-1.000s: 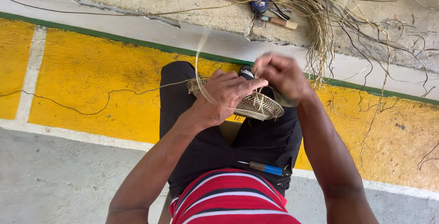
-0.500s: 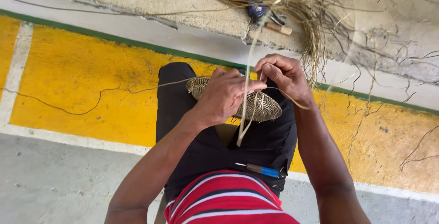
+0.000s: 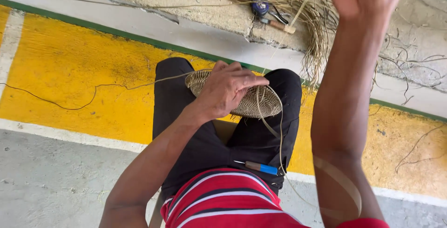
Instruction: The recorder is weaving a circular basket or mat base using natural fiber strands.
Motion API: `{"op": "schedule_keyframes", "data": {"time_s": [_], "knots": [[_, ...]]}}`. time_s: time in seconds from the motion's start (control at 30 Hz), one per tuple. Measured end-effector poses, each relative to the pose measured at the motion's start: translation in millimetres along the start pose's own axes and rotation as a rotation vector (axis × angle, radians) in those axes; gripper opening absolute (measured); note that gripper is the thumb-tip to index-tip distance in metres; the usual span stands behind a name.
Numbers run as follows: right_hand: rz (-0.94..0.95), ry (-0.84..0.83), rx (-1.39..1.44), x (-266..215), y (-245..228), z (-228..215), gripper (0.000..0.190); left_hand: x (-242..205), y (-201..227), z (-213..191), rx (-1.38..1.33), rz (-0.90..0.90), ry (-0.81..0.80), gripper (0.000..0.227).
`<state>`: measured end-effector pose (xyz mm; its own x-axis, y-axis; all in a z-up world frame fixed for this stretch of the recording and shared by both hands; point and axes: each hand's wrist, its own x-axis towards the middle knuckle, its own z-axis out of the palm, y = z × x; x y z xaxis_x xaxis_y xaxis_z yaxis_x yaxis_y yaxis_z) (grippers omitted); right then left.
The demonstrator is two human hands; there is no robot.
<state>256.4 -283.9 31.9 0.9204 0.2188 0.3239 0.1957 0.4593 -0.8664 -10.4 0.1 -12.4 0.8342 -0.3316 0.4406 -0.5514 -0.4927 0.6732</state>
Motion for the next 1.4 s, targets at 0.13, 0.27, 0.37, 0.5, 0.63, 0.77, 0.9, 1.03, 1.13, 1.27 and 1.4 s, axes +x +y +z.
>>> {"op": "schedule_keyframes", "data": {"time_s": [0.13, 0.27, 0.37, 0.5, 0.63, 0.77, 0.9, 1.03, 1.13, 1.27, 1.4], "knots": [[-0.117, -0.248, -0.145, -118, -38, 155, 0.013, 13, -2, -5, 0.018, -0.006, -0.039, 0.038], [0.078, -0.106, -0.291, -207, -33, 156, 0.026, 14, 0, -4, 0.020, -0.033, -0.068, 0.040], [0.112, 0.002, -0.486, -231, -26, 135, 0.021, 20, -3, -3, 0.045, 0.006, -0.061, 0.043], [-0.025, -0.014, -0.342, -231, -22, 131, 0.012, 19, -2, -9, -0.052, -0.056, -0.058, 0.033], [-0.076, -0.003, -0.341, -223, -21, 137, 0.012, 20, 0, -15, -0.131, -0.090, -0.067, 0.030], [-0.111, -0.029, -0.428, -220, -15, 135, 0.011, 17, -5, -10, -0.147, -0.063, -0.046, 0.027], [-0.154, -0.087, -0.490, -220, -10, 131, 0.009, 18, -6, -10, -0.150, -0.047, -0.033, 0.022], [-0.156, -0.084, -0.537, -220, -12, 133, 0.008, 16, -8, -8, -0.144, -0.040, -0.025, 0.020], [-0.178, -0.098, -0.546, -221, -12, 133, 0.008, 16, -7, -10, -0.148, -0.044, -0.039, 0.022], [-0.211, -0.123, -0.550, -221, -10, 130, 0.007, 17, -8, -10, -0.149, -0.047, -0.052, 0.023], [-0.215, -0.108, -0.622, -222, -10, 130, 0.007, 17, -7, -9, -0.141, -0.036, -0.048, 0.021]]}}
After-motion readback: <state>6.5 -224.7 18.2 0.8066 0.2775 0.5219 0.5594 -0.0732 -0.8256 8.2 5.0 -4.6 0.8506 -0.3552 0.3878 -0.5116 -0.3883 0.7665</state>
